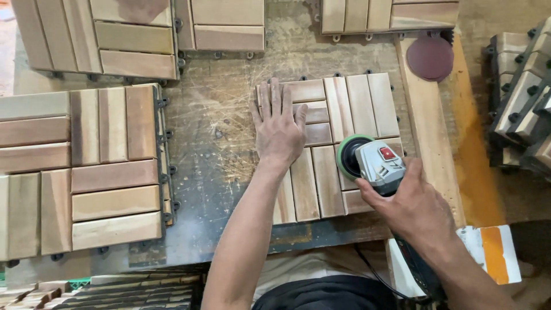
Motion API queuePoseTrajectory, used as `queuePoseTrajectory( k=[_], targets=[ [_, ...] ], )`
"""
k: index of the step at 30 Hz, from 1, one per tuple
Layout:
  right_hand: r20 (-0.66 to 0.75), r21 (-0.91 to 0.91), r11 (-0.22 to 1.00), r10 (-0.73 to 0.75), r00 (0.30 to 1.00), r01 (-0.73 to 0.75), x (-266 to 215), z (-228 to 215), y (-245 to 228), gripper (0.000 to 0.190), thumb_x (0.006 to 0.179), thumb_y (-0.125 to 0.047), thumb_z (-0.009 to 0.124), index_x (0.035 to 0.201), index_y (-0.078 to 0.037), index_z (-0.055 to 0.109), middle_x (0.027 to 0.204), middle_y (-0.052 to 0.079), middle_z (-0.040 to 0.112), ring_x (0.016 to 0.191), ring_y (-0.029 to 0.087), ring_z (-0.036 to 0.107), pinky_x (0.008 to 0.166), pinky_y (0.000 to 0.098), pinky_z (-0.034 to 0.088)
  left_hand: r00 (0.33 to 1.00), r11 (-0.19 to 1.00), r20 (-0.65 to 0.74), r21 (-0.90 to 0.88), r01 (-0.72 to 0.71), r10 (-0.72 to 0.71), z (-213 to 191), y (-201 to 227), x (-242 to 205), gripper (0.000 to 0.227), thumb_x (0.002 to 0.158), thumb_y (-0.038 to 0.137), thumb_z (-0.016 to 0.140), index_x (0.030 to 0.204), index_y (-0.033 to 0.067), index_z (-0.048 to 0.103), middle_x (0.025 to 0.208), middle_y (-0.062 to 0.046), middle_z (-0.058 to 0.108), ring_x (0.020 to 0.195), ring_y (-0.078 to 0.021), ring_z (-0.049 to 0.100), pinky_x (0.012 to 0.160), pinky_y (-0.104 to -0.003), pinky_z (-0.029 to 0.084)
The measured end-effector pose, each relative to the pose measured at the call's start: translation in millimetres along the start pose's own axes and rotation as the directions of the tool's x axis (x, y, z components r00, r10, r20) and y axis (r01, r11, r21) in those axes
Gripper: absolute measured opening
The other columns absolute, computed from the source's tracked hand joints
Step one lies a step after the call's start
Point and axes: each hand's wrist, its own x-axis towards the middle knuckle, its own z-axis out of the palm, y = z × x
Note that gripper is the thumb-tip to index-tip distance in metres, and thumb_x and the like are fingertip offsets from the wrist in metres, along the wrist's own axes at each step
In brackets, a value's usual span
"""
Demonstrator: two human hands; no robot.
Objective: The person uses a handheld orbital sander to smooth the surface of a wooden block composed of multiple smaller pieces arranged in a pattern. The person moves the sander across the wood while holding the block steady with the other hand.
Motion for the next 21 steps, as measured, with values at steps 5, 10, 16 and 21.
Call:
queuePoseTrajectory(
  k=[5, 10, 16, 21],
  targets=[
    [0.011, -0.003, 0.999, 0.034, 0.999, -0.034, -4, 0, -1, 0.085, 0.081, -0.078, 0.057, 0.133, -0.012, 0.038, 0.123, 0.031, 0.071, 0.114, 0.055, 0.069, 0.092, 0.0627, 0.054, 0.949, 0.994, -0.307, 0.099, -0.045, 0.073, 19, -5, -2, 0.068, 0.104, 0.049, 0.034, 0.158, 0.0075, 0.035, 0.168, -0.015, 0.025, 0.157, -0.0379, 0.016, 0.128, -0.058, 0.006],
    [-0.004, 0.074, 0.983, 0.17, 0.985, -0.169, 40, 19, 32, 0.101, 0.075, -0.082, 0.06, 0.149, -0.017, 0.039, 0.128, 0.03, 0.077, 0.119, 0.048, 0.075, 0.094, 0.0497, 0.058, 0.987, 0.999, -0.157, -0.036, -0.037, 0.03, -12, 3, -2, 0.069, 0.104, 0.049, 0.026, 0.16, 0.0084, 0.028, 0.17, -0.015, 0.017, 0.158, -0.0351, 0.008, 0.125, -0.057, 0.001],
    [-0.342, 0.136, 0.974, 0.216, 0.915, -0.179, 108, 51, 94, 0.113, 0.063, -0.083, 0.075, 0.147, -0.008, 0.06, 0.133, 0.025, 0.074, 0.113, 0.048, 0.074, 0.087, 0.0511, 0.061, 1.0, 0.995, 0.016, -0.099, 0.005, -0.003, -22, 7, 0, 0.068, 0.104, 0.046, 0.023, 0.16, 0.0081, 0.023, 0.171, -0.015, 0.009, 0.158, -0.0339, -0.001, 0.124, -0.057, -0.006],
    [-0.096, 0.159, 0.947, 0.295, 0.951, -0.278, 47, 4, 66, 0.11, 0.074, -0.076, 0.072, 0.156, -0.008, 0.043, 0.139, 0.026, 0.067, 0.124, 0.049, 0.067, 0.096, 0.055, 0.056, 1.0, 1.0, 0.018, -0.016, -0.001, 0.001, -22, 11, -6, 0.068, 0.105, 0.049, 0.022, 0.161, 0.0116, 0.019, 0.171, -0.012, 0.006, 0.158, -0.0326, -0.003, 0.123, -0.06, -0.008]
  ],
)
